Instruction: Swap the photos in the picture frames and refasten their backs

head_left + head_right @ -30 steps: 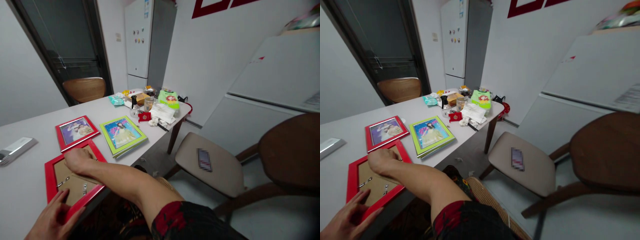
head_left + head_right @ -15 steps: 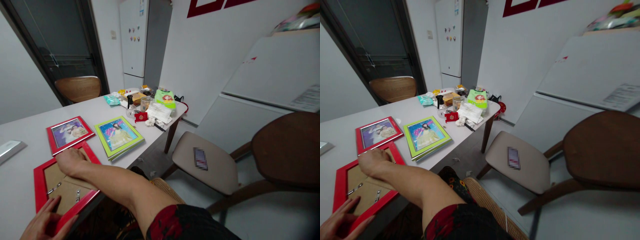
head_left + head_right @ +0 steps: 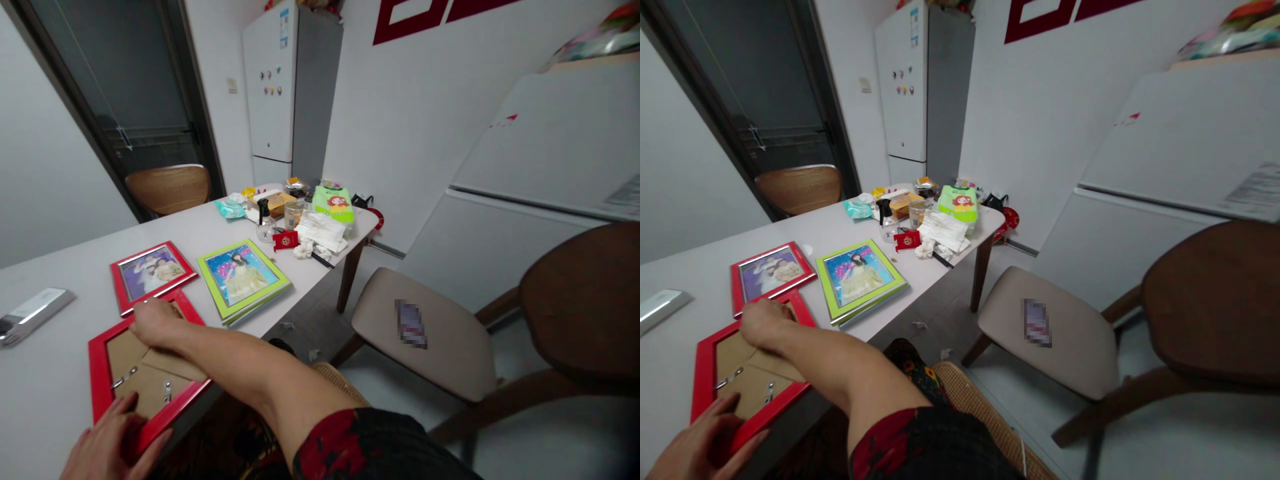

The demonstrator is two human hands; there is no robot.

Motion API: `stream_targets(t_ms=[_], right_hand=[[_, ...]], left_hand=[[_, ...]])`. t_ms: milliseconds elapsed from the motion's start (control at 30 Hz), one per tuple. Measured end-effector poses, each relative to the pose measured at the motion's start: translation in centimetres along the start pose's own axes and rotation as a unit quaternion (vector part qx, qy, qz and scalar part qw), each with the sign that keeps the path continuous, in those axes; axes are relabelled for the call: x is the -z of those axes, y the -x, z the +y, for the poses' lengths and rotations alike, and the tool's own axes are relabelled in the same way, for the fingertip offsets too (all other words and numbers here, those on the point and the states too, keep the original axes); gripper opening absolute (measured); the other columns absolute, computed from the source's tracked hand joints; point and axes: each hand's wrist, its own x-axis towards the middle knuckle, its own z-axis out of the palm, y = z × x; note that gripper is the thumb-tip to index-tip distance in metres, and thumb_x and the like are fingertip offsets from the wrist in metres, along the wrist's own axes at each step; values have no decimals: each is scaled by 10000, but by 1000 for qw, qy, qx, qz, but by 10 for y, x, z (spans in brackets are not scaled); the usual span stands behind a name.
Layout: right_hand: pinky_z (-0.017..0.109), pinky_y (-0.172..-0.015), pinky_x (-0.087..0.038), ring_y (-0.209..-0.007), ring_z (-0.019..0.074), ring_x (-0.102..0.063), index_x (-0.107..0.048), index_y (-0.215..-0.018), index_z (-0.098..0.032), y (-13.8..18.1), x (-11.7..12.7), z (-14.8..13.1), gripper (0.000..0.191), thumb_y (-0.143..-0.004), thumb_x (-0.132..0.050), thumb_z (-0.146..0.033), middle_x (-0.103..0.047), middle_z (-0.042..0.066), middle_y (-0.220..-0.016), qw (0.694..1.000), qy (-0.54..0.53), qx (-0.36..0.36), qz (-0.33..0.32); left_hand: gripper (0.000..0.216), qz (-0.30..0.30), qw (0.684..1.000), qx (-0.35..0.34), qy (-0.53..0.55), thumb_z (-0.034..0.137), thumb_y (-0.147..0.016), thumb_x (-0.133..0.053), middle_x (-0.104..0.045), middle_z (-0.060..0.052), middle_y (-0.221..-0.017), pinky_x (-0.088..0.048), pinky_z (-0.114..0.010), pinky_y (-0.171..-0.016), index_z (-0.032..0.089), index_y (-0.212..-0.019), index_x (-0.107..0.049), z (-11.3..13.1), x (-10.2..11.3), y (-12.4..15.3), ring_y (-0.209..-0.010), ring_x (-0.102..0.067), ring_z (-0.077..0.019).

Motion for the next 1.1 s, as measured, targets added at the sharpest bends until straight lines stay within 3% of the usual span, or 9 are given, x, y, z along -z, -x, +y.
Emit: stream_targets(t_ms=[67, 200, 300, 400, 567, 700, 867, 1000, 1100], right_hand=[[320, -667, -454, -857, 229, -560, -587, -931, -129, 10, 5, 0, 293, -727, -469, -304, -616, 119, -960, 999, -19, 32, 17], [265, -749, -421, -833, 160, -558, -610, -892, -150, 45, 25, 8, 232, -708, -491, -225, -638, 67, -896, 984, -100, 94, 114], [271, -777, -411, -838, 152, -545, -603, -883, -147, 71, 46, 20, 219, -720, -477, -220, -623, 66, -907, 949, -202, 96, 222], [289, -748, -434, -831, 161, -554, -568, -949, -145, 95, 56, 22, 273, -756, -439, -289, -611, 73, -925, 915, -327, 48, 231], [305, -828, -418, -1000, 181, -504, -478, -1140, -185, 135, 30, -6, 417, -787, -404, -396, -530, 84, -1122, 897, -419, 126, 71], [356, -928, -351, -1150, 224, -377, -391, -1228, -216, 154, 7, -33, 573, -707, -506, -424, -378, 90, -1275, 912, -348, 197, 88], [365, -973, -307, -1175, 209, -346, -483, -1148, -258, 161, -1, -38, 412, -742, -489, -326, -374, 62, -1275, 927, -250, 271, 69], [391, -957, -321, -1148, 219, -377, -554, -1058, -220, 157, -12, -15, 327, -752, -472, -303, -415, 96, -1237, 956, -193, 204, 83], [397, -946, -332, -1124, 217, -407, -589, -1000, -211, 152, -15, 2, 285, -755, -461, -282, -460, 106, -1194, 967, -185, 153, 88]], left_hand=[[346, -2, 998, -39, -44, 495, -614, -572, -514, -161, -1147, -398, -451, -859, 183, -764, -567, 16, 2, -1, -1032, -491, -316], [153, 14, 999, -15, -35, 334, -688, -541, -560, -119, -1109, -382, -454, -889, 199, -758, -554, 36, 5, -2, -1033, -506, -277], [130, 42, 998, 24, 43, 308, -677, -560, -556, -116, -1118, -374, -468, -891, 203, -751, -543, 42, 15, 0, -1034, -504, -276], [119, 88, 977, 100, 170, 302, -702, -538, -509, -131, -1173, -374, -451, -884, 197, -755, -521, 53, 31, 4, -1059, -483, -271], [130, 168, 875, 155, 426, 299, -705, -549, -426, -116, -1259, -345, -379, -920, 191, -755, -495, 77, 45, 9, -1137, -411, -259], [286, 190, 792, 190, 548, 333, -653, -611, -558, -99, -1083, -457, -318, -765, 192, -863, -478, 81, 49, 11, -933, -561, -234], [488, 233, 723, 225, 610, 340, -668, -602, -579, -57, -1065, -437, -314, -823, 208, -1097, -412, 62, 70, 21, -963, -553, -204], [644, 167, 666, 332, 647, 393, -651, -619, -637, -75, -899, -487, -306, -681, 162, -1185, -343, 41, 70, 32, -790, -624, -204], [732, 133, 639, 353, 671, 303, -582, -701, -643, -84, -874, -491, -293, -661, 139, -1190, -328, 35, 59, 34, -763, -631, -204]])
